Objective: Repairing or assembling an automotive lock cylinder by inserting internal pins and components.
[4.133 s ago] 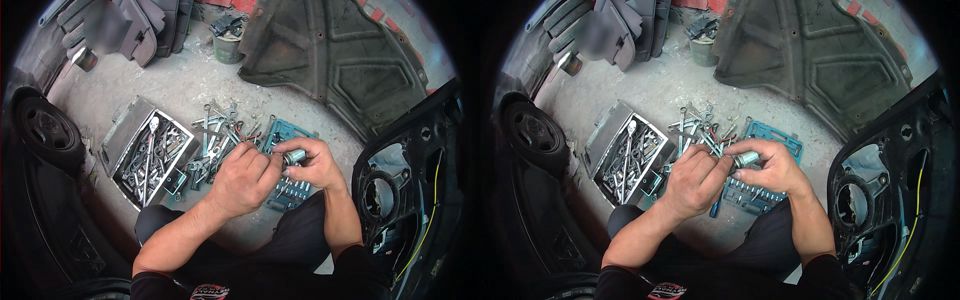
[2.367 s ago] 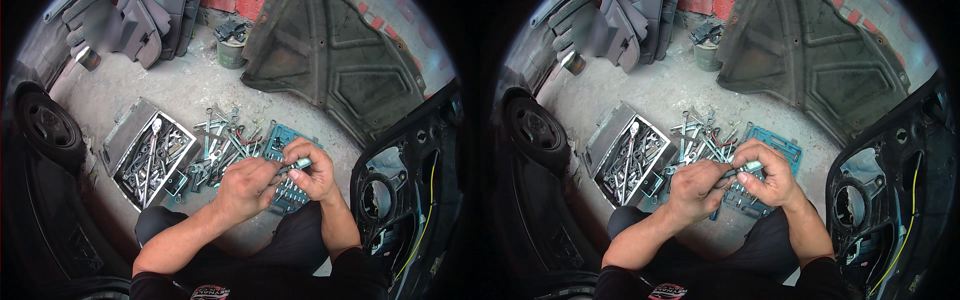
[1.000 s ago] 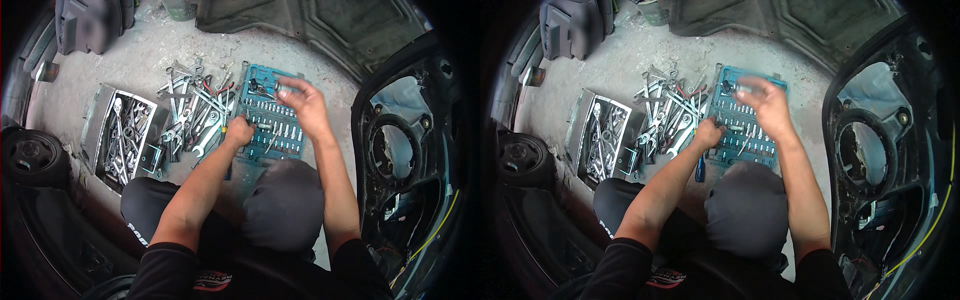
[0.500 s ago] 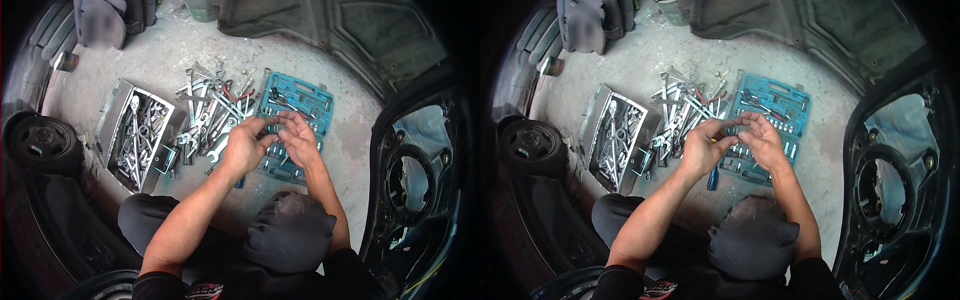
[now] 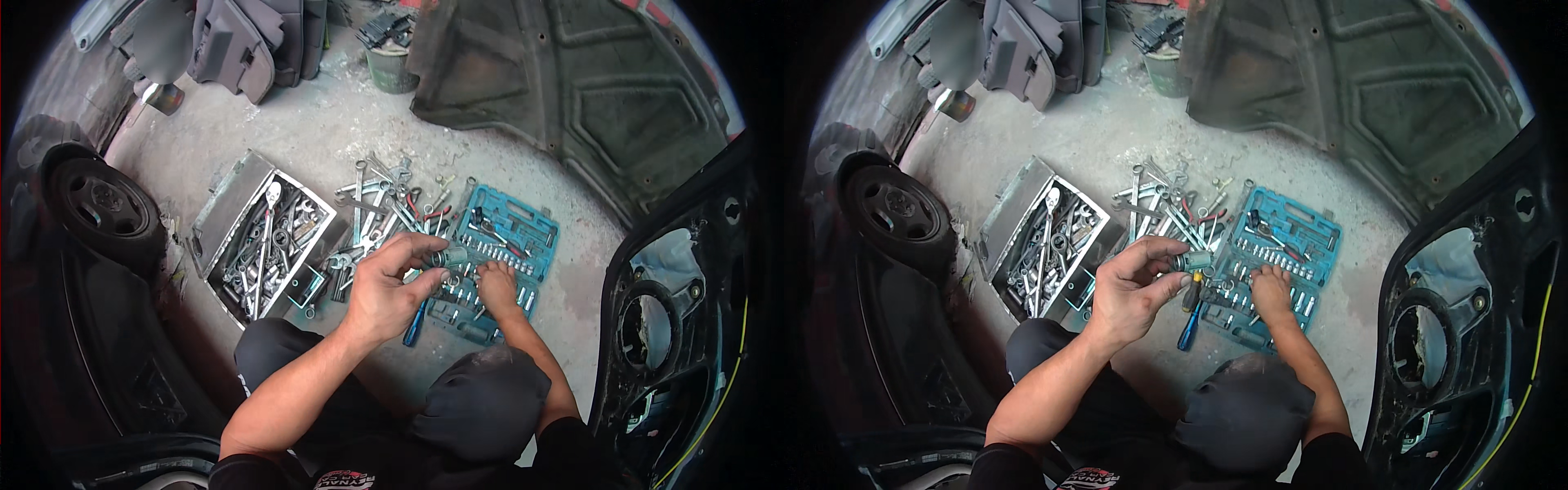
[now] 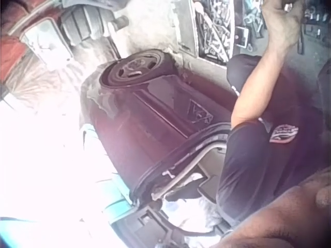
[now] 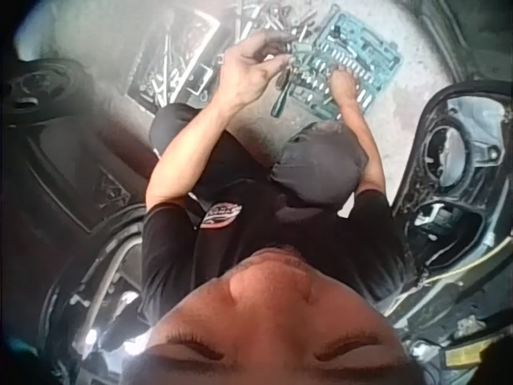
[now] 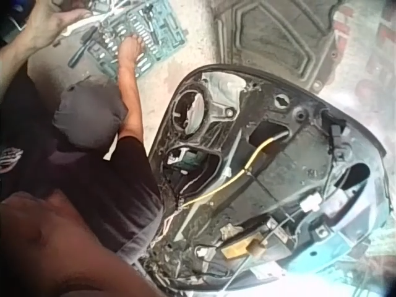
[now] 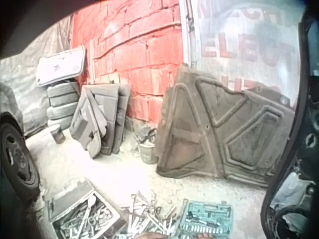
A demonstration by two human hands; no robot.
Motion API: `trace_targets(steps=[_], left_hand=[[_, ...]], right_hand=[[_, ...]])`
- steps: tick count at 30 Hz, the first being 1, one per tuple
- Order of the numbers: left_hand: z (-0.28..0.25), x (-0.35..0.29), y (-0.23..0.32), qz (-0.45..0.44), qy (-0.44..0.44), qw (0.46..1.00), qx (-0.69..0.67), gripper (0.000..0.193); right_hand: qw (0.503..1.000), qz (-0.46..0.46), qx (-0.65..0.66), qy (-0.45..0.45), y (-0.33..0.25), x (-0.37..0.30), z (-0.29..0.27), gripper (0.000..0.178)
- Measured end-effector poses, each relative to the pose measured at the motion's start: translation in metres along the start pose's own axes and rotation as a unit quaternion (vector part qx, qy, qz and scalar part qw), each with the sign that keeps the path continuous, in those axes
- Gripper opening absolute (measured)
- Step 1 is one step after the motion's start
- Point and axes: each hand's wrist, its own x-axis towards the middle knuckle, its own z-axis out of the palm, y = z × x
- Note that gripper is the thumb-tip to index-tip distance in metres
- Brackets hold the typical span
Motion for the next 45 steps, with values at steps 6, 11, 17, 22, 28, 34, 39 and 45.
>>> trace_targets(steps=[6, 11, 17, 22, 28, 34, 39, 45], left_hand=[[-0.011, -0.009, 0.014, -0.084, 0.015, 0.978, -0.193, 0.038], [-0.020, 0.006, 0.007, -0.096, 0.070, 0.974, -0.191, 0.033], [-0.031, 0.021, -0.005, -0.053, 0.121, 0.964, -0.229, 0.032], [-0.029, 0.020, 0.004, -0.062, 0.108, 0.974, -0.190, 0.032], [-0.021, 0.024, 0.036, 0.154, 0.166, 0.974, 0.001, 0.035], [-0.031, 0.043, 0.091, 0.264, 0.184, 0.941, 0.108, 0.037], [-0.028, 0.031, 0.066, 0.246, 0.218, 0.943, 0.048, 0.037], [-0.006, 0.033, 0.045, 0.215, 0.261, 0.941, 0.020, 0.032]], right_hand=[[0.996, -0.059, -0.044, -0.052, -0.010, 0.011, -0.007, 0.028], [0.932, 0.127, 0.340, 0.006, 0.019, 0.041, -0.032, 0.039], [0.715, 0.222, 0.659, -0.070, -0.026, 0.047, -0.113, 0.042], [0.519, 0.079, 0.850, -0.039, -0.076, 0.033, -0.211, 0.042], [0.471, 0.059, 0.879, -0.044, -0.123, 0.035, -0.284, 0.017], [0.444, -0.054, 0.894, -0.024, -0.147, 0.044, -0.315, 0.026], [0.332, -0.110, 0.933, -0.089, -0.155, 0.045, -0.283, 0.043], [0.340, -0.085, 0.936, -0.033, -0.164, 0.041, -0.278, 0.043]])
